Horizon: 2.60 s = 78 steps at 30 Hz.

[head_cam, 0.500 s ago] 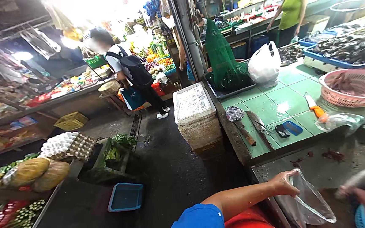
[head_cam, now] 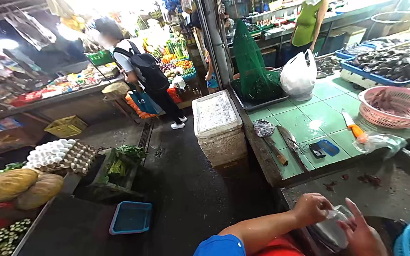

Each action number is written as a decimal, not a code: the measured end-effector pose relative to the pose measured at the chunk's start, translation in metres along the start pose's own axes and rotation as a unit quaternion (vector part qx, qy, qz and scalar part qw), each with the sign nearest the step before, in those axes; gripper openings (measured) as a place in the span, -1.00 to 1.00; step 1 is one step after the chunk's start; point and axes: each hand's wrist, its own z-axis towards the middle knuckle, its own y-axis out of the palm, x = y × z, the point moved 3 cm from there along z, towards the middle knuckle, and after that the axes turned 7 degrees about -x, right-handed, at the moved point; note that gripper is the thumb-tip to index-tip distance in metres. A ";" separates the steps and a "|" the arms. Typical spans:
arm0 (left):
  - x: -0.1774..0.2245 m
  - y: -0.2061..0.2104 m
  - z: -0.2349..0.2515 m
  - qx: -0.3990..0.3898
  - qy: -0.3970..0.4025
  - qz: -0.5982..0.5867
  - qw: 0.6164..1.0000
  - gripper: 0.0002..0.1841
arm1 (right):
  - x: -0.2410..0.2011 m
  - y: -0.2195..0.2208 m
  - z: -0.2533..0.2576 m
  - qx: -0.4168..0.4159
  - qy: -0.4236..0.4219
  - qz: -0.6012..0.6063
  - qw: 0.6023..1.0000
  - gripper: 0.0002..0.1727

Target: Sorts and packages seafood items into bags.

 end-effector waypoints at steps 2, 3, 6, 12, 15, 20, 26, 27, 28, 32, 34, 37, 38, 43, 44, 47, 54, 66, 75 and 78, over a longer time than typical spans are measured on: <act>0.016 0.005 -0.010 -0.047 0.088 -0.012 0.995 -0.92 | -0.010 0.019 0.009 -0.003 -0.032 0.062 0.998 -0.38; 0.013 0.004 -0.014 -0.053 0.111 -0.024 0.992 -0.87 | -0.008 0.029 0.014 0.003 -0.063 0.059 0.996 -0.61; -0.035 -0.007 -0.014 -0.042 0.068 -0.026 0.996 0.02 | -0.001 0.029 0.028 -0.013 -0.111 -0.005 0.994 -0.81; -0.064 0.073 0.009 -0.295 0.008 0.124 0.947 -0.60 | -0.044 -0.011 0.027 0.082 -0.067 0.042 0.993 -0.81; -0.065 0.086 0.011 -0.346 -0.006 0.091 0.934 -0.75 | -0.054 -0.008 0.017 0.091 -0.107 -0.106 0.984 -0.60; -0.052 0.074 0.011 -0.403 -0.073 0.038 0.912 -0.41 | -0.006 0.021 0.020 -0.271 0.104 -0.342 0.894 -0.73; -0.028 0.059 0.037 -0.350 -0.073 -0.035 0.933 -0.63 | -0.033 -0.042 0.041 -0.312 0.084 -0.288 0.902 -0.61; -0.019 0.050 0.041 -0.361 -0.070 -0.043 0.929 -0.62 | -0.022 -0.055 0.033 -0.293 0.086 -0.259 0.916 -0.59; -0.006 0.040 0.045 -0.377 -0.052 -0.017 0.924 -0.60 | -0.011 -0.066 0.020 -0.278 0.087 -0.219 0.931 -0.58; 0.074 0.009 0.062 -0.444 0.070 0.149 0.881 -0.61 | 0.006 -0.096 -0.043 -0.180 0.032 0.012 0.983 -0.55; 0.127 -0.004 0.077 -0.455 0.125 0.177 0.863 -0.68 | -0.001 -0.123 -0.073 -0.102 -0.006 0.157 0.982 -0.58; 0.213 -0.017 0.112 -0.430 0.127 0.128 0.885 -0.69 | -0.001 -0.186 -0.094 0.058 -0.041 0.328 0.942 -0.73; 0.238 -0.017 0.125 -0.416 0.090 0.091 0.900 -0.70 | 0.005 -0.204 -0.092 0.121 -0.058 0.369 0.920 -0.77; 0.280 0.022 0.174 -0.221 -0.017 -0.183 0.958 -0.71 | -0.002 -0.189 -0.061 0.346 -0.052 0.618 0.704 -0.66; 0.268 0.037 0.177 -0.191 0.002 -0.213 0.958 -0.68 | 0.004 -0.172 -0.059 0.317 -0.109 0.666 0.667 -0.57; 0.231 0.094 0.174 -0.136 0.098 -0.222 0.961 -0.75 | 0.035 -0.140 -0.059 0.248 -0.161 0.715 0.633 -0.67; 0.188 0.217 0.162 -0.259 0.161 0.010 0.952 -0.78 | 0.098 -0.118 -0.154 0.383 0.161 0.604 0.680 -0.51; 0.104 0.288 0.160 -0.436 0.183 0.030 0.881 -0.69 | 0.197 -0.100 -0.154 0.318 0.292 0.447 0.783 -0.66; 0.101 0.307 0.144 -0.324 0.102 0.038 0.940 -0.74 | 0.205 -0.083 -0.161 0.346 0.317 0.474 0.745 -0.73; 0.092 0.307 0.147 -0.279 0.039 -0.024 0.959 -0.77 | 0.193 -0.093 -0.159 0.341 0.294 0.489 0.747 -0.69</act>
